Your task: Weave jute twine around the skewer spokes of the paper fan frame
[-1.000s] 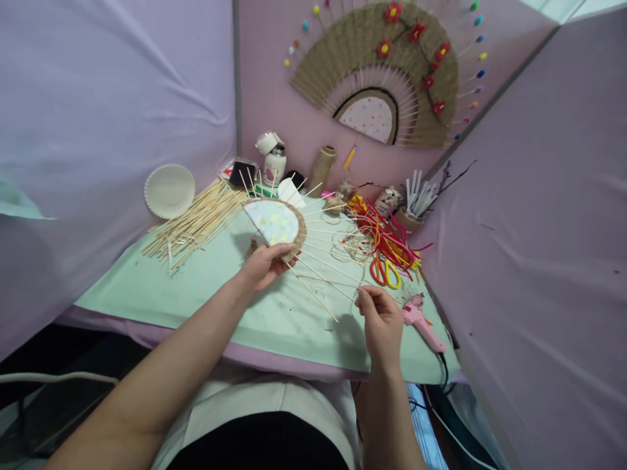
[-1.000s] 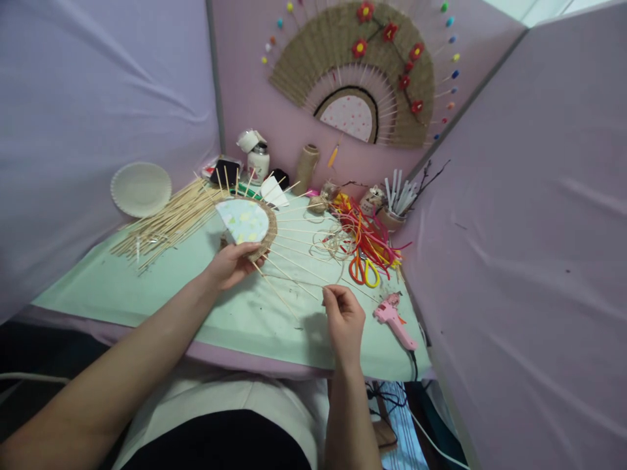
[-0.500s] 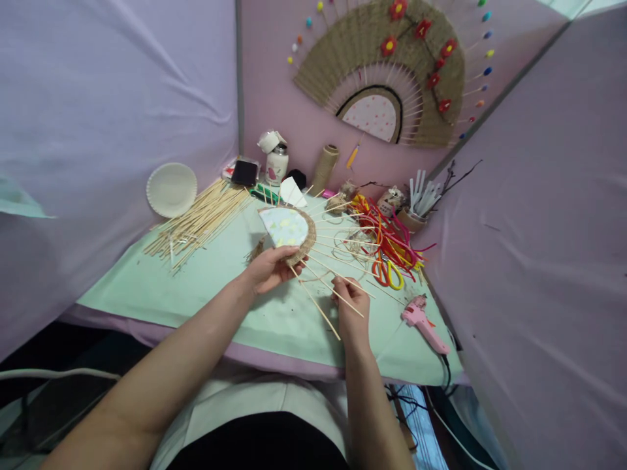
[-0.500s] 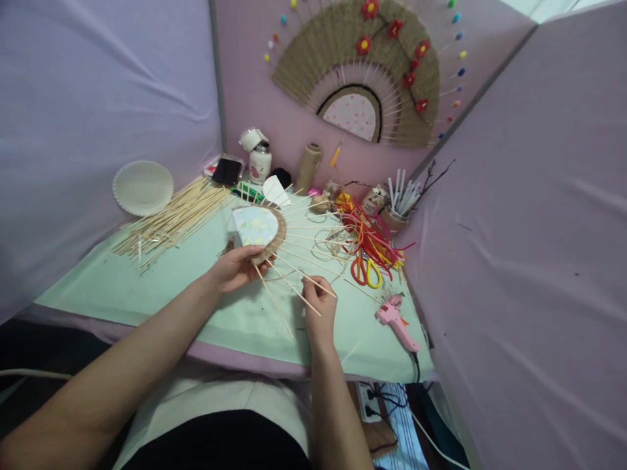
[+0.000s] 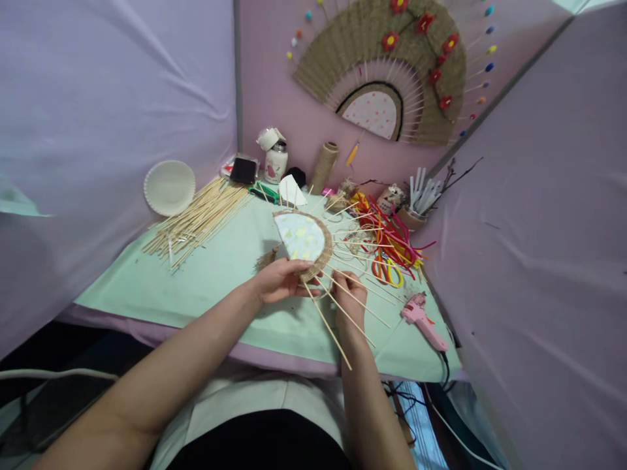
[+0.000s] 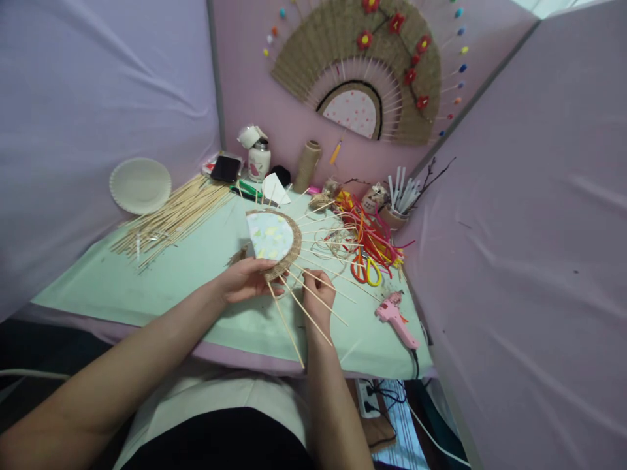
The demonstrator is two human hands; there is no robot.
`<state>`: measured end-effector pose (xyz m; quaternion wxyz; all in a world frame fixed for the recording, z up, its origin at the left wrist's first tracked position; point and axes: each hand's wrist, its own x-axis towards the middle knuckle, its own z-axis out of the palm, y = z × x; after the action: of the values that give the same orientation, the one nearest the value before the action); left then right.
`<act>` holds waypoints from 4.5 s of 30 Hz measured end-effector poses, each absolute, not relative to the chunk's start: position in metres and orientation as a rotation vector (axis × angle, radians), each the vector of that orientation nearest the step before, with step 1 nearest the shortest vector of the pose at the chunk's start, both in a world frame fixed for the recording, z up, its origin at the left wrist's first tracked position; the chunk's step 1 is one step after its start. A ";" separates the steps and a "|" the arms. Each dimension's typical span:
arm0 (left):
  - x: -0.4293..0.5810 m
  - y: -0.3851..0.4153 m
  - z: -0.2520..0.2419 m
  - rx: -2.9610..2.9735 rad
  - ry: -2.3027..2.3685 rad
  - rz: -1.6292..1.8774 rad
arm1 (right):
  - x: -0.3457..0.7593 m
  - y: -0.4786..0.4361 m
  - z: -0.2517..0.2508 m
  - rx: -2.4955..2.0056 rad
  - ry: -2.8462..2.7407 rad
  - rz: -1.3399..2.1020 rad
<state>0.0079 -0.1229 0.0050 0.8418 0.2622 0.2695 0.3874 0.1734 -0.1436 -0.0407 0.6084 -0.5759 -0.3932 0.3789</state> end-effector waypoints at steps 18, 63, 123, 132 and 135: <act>0.010 -0.119 0.002 0.428 0.539 0.855 | 0.182 -0.147 -0.047 -1.382 -1.041 0.704; 0.018 -0.123 0.001 0.578 0.608 1.104 | 0.156 -0.156 -0.020 -0.953 -0.817 1.204; 0.002 -0.116 -0.004 0.553 0.360 0.797 | 0.219 -0.183 -0.027 -1.216 -1.093 1.049; 0.001 -0.112 -0.014 0.645 0.329 0.713 | 0.231 -0.181 -0.025 -1.073 -0.866 1.059; 0.001 -0.112 -0.013 0.635 0.358 0.711 | 0.238 -0.184 -0.020 -1.056 -0.841 1.110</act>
<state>0.0009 -0.1120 -0.0128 0.8732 0.3039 0.1713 0.3404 0.2379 -0.1842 -0.0197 0.6418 -0.4631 -0.3692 0.4871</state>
